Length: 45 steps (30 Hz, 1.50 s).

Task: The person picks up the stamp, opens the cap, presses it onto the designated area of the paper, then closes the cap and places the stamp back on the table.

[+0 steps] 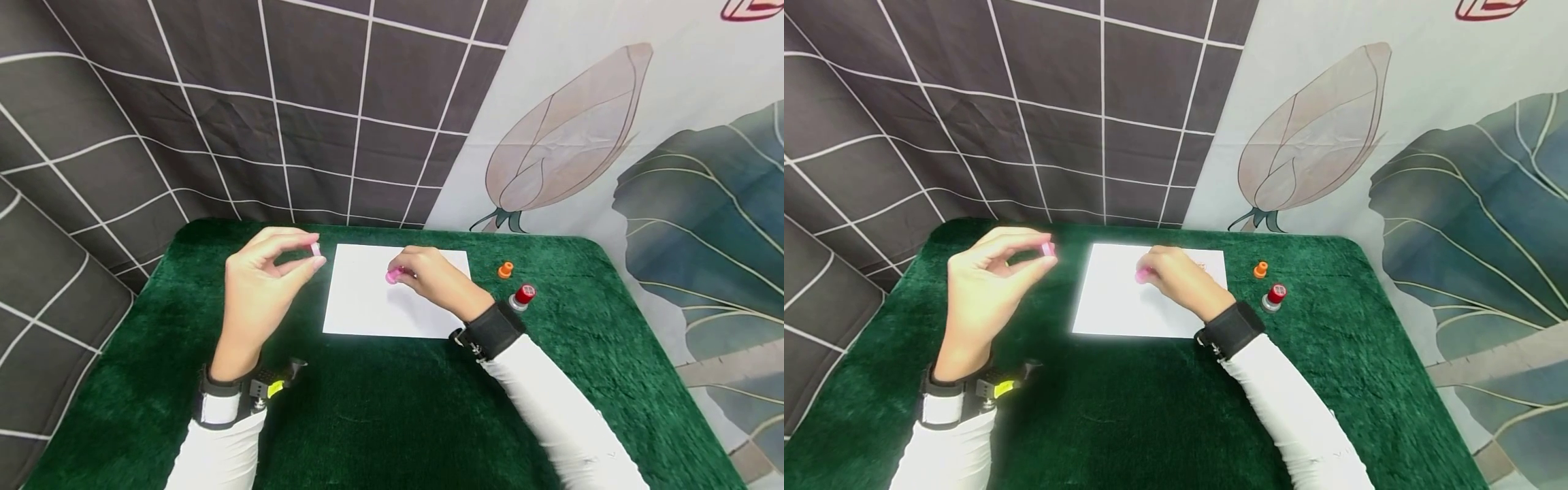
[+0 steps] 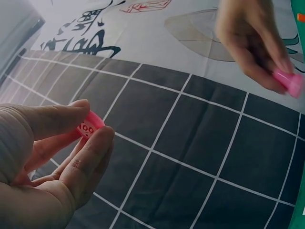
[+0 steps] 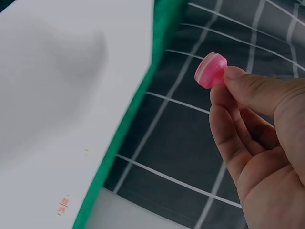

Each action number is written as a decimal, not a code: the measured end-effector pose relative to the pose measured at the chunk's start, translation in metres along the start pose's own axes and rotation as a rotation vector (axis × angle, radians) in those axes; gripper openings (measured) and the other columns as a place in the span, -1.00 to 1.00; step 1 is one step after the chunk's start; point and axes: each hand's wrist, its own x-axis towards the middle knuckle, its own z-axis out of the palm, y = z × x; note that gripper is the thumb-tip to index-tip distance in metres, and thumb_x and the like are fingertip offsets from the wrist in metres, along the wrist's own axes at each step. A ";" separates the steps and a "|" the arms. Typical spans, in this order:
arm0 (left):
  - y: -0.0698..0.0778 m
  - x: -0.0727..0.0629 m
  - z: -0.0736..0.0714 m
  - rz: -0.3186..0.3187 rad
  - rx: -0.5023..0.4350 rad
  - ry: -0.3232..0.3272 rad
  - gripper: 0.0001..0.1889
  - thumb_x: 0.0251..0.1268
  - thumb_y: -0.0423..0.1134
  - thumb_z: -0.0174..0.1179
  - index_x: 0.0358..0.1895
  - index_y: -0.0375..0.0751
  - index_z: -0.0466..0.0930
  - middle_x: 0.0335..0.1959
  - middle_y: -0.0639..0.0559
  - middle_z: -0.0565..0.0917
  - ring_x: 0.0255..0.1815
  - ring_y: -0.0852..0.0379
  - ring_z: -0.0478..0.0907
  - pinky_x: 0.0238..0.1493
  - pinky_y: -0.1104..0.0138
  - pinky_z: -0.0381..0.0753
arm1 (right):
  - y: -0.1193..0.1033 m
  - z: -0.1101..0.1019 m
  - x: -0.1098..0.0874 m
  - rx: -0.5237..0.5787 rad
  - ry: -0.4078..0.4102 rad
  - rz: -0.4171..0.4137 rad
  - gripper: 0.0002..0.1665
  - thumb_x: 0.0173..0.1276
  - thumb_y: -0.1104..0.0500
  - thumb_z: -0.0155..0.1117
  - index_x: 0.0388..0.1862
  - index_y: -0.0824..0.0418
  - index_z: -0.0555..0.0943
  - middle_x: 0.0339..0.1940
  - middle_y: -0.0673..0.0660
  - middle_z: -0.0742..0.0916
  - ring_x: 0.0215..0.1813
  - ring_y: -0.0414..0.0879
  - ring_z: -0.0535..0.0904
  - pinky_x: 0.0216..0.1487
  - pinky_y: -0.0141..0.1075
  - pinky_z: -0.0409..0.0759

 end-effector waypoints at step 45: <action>0.003 -0.001 -0.005 0.044 -0.022 0.036 -0.70 0.09 -0.66 0.42 -0.06 -0.49 0.75 -0.07 -0.31 0.69 -0.09 0.15 0.70 0.02 0.36 0.76 | 0.020 0.049 0.043 -0.214 -0.199 0.101 -0.74 0.34 0.51 0.24 -0.33 0.22 0.76 -0.33 0.06 0.77 -0.26 -0.09 0.57 -0.14 -0.25 0.63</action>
